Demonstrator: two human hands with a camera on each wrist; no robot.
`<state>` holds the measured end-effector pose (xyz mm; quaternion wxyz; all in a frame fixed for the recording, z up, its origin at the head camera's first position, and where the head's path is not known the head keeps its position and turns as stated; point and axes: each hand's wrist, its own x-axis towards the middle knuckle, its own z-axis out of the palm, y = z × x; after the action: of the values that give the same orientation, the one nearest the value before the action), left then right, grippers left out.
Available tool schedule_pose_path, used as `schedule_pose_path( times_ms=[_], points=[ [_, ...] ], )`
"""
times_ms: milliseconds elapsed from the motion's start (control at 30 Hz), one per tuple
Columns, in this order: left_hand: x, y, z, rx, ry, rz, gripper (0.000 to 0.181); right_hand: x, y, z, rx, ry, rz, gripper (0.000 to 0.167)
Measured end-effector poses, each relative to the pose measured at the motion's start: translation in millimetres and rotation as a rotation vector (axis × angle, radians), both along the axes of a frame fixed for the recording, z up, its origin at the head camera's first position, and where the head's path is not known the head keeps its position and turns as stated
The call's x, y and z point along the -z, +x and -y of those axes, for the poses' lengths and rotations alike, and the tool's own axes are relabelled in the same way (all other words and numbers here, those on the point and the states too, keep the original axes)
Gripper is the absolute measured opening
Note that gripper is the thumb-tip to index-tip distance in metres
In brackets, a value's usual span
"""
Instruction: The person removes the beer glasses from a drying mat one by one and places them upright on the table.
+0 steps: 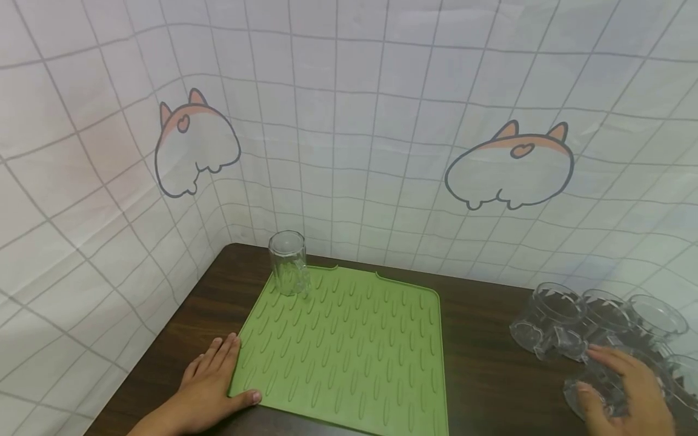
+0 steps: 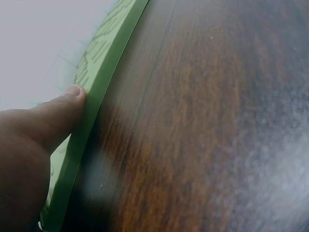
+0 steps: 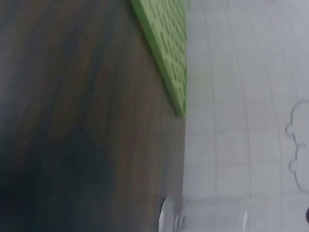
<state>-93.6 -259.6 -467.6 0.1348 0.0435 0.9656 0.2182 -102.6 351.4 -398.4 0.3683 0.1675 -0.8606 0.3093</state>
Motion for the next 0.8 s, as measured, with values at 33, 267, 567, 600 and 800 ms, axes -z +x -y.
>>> schedule_pose_path(
  times_ms=[33, 267, 567, 600, 800],
  points=[
    [0.3, 0.0, 0.3, 0.001, -0.001, 0.0, 0.125, -0.8, -2.1, 6, -0.017, 0.002, 0.024, 0.043],
    [1.4, 0.3, 1.3, 0.002, 0.004, -0.017, 0.126, -2.2, -20.5, 36, -0.112, 0.015, 0.109, 0.057],
    [-0.7, 0.9, 0.6, -0.009, -0.012, -0.018, 0.128, -8.0, -45.8, 70, -0.147, 0.011, 0.239, 0.051],
    [-0.4, 1.0, 0.6, -0.009, -0.015, -0.023, 0.128, -9.6, -48.7, 73, -0.15, 0.01, 0.263, 0.049],
    [0.3, 0.5, -0.6, -0.007, -0.019, -0.023, 0.128, -17.2, -65.9, 90, -0.149, 0.005, 0.36, 0.042]
  ],
)
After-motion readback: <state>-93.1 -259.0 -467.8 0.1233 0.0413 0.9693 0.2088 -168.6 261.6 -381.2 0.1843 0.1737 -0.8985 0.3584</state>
